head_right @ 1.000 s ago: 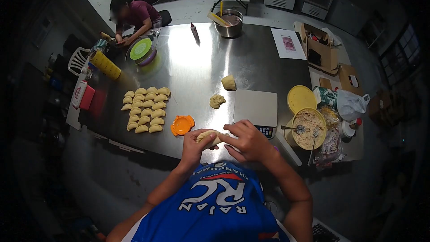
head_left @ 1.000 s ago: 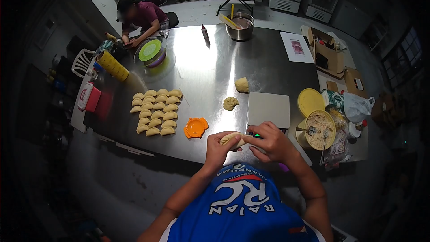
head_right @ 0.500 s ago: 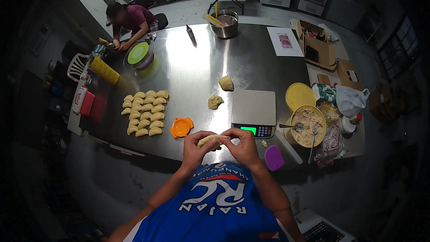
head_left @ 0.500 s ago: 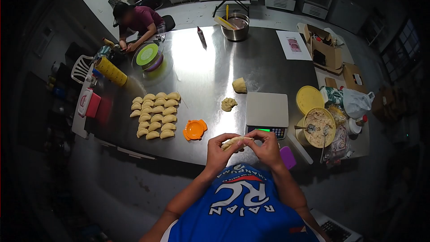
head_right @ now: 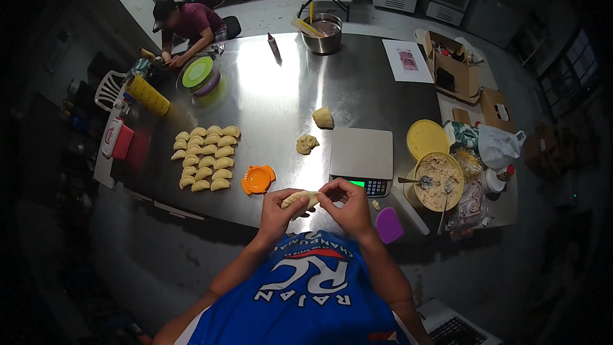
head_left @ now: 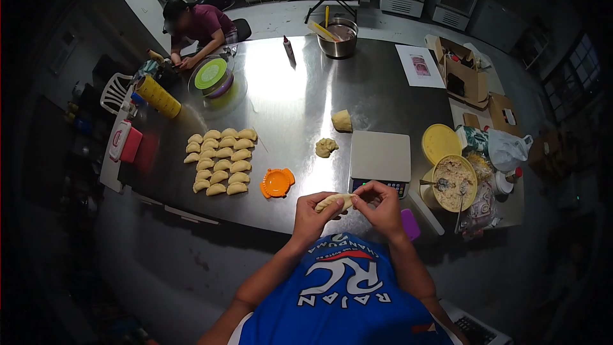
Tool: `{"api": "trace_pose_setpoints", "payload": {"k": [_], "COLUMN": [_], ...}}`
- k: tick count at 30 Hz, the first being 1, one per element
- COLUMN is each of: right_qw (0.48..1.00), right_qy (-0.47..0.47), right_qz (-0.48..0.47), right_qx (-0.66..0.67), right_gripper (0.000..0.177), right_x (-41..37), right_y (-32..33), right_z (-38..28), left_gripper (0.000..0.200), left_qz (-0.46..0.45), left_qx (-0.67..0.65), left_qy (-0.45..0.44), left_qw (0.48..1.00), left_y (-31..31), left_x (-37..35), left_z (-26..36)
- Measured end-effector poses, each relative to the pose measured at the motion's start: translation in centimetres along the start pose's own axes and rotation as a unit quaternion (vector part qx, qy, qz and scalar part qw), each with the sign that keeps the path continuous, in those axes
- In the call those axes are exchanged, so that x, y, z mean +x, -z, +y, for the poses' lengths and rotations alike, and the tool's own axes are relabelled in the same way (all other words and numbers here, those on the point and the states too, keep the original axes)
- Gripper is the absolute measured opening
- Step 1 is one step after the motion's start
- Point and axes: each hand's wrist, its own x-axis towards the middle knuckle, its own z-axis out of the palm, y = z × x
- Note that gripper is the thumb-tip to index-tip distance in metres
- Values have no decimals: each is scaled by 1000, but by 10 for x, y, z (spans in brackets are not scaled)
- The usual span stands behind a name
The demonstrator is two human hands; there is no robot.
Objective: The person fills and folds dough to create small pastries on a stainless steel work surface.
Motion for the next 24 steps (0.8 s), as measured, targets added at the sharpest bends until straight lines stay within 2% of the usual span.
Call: {"api": "trace_pose_setpoints", "payload": {"k": [1, 2, 3, 4, 6, 7, 9, 16, 19, 21, 22, 24], "right_qw": [1000, 989, 957, 957, 892, 894, 862, 869, 898, 943, 943, 991], "right_qy": [1, 85, 167, 168, 299, 293, 337, 319, 274, 205, 206, 116], "right_qz": [0, 10, 18, 17, -25, -28, -75, -121, -128, -137, -137, -15], "right_qx": [0, -121, -238, -237, -338, -337, -371, -359, -319, -223, -223, -71], "right_gripper": [9, 12, 15, 15, 20, 20, 22, 23, 22, 18, 18, 13], "right_x": [0, 0, 0, 1, 3, -3, -1, 9, 7, 7, 8, 8], "right_y": [-1, -2, -3, -3, 1, 2, 7, 13, 12, 13, 13, 13], "right_z": [-4, -9, -13, -16, -20, -21, -23, -23, -31, -39, -34, -17], "left_gripper": [29, 29, 29, 29, 29, 28, 28, 27, 27, 27, 27, 27], "left_qz": [-2, -2, -1, -3, -5, -5, -6, -21, -15, -5, -6, -8], "left_qx": [4, 9, 9, 12, 15, 13, 13, 1, -2, -9, -7, -4], "left_qy": [-2, -4, -5, 2, 10, 25, 32, 8, -6, -12, -5, 2], "left_qw": [1000, 1000, 1000, 1000, 1000, 1000, 999, 1000, 1000, 1000, 1000, 1000], "left_y": [0, 1, 1, 1, 2, 2, 3, 5, 4, 4, 5, 4], "left_x": [1, 1, 0, 0, 0, -7, -6, 2, 1, 1, 1, 0], "left_z": [-1, -1, 0, 2, 3, 1, 2, 3, 7, 9, 10, 9]}}
